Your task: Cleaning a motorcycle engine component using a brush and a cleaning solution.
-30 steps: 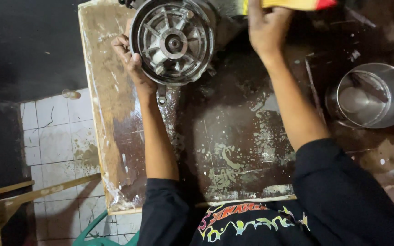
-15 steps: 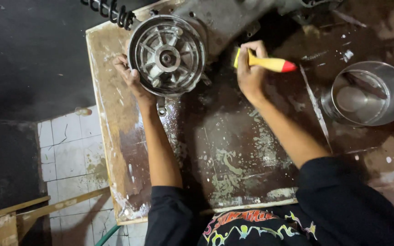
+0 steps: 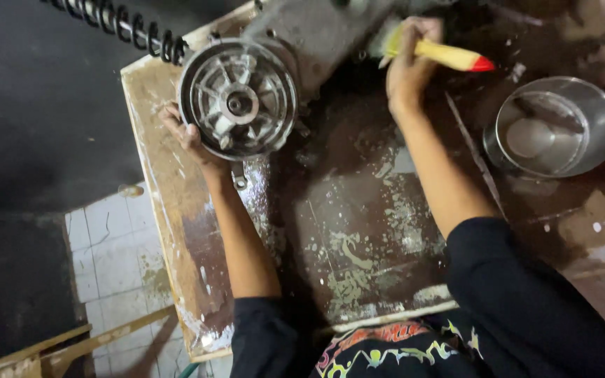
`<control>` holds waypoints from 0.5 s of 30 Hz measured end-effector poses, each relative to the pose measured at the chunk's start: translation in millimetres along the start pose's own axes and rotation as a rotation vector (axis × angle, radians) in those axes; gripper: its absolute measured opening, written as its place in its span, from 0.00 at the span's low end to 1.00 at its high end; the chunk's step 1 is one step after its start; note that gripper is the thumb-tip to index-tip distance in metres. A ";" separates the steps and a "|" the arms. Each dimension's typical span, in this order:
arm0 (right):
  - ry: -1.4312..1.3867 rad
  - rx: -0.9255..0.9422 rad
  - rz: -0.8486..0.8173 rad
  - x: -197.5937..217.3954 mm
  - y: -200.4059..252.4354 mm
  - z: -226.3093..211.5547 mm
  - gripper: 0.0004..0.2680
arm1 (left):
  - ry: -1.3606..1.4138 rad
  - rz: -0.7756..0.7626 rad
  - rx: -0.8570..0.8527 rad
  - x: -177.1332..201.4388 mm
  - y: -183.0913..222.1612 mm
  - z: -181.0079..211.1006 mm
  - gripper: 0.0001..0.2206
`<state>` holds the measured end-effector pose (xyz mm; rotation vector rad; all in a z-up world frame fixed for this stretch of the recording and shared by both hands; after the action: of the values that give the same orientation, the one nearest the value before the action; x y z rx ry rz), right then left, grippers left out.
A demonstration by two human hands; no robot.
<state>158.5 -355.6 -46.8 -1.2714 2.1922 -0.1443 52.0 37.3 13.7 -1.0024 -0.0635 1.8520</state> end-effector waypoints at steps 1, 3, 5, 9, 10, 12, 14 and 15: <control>-0.001 0.004 0.000 1.3 2.1 -1.5 0.03 | 0.003 -0.002 -0.002 -1.0 -1.5 1.0 0.24; 0.144 -0.116 -0.186 -2.4 11.4 5.4 0.03 | 0.005 0.011 -0.004 -0.4 -1.0 0.8 0.25; 0.225 -0.034 -0.255 7.6 4.0 -10.8 0.03 | -0.004 0.011 -0.002 -13.2 4.2 8.2 0.25; 0.497 0.554 -0.367 -9.7 -15.0 -84.9 0.02 | 0.014 -0.003 0.008 -9.2 1.8 4.5 0.24; 0.492 0.569 -0.361 -10.9 -16.3 -88.5 0.02 | 0.023 -0.012 -0.002 -12.0 4.1 8.4 0.24; 0.727 0.866 -0.375 -22.0 -15.3 -102.7 0.05 | -0.034 0.031 0.038 -17.7 4.6 10.7 0.25; 0.808 0.821 -0.381 -12.6 -8.4 -84.2 0.05 | -0.012 0.019 0.032 -14.7 2.8 7.7 0.24; 0.886 0.763 -0.399 -7.6 -4.5 -71.8 0.05 | -0.001 0.018 0.030 -11.2 4.8 6.8 0.23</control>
<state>125.8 -365.8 16.9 -1.2565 2.0782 -1.7960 45.9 28.6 22.8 -0.9840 -0.0274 1.8646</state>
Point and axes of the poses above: each hand's wrist, its own y-axis away from the middle knuckle, its own x-axis out of the back of the hand, z = x × y, the point moved 6 cm from there along -y, towards the middle knuckle, and after that the axes turned 5 degrees about z, right-handed, at the moved point
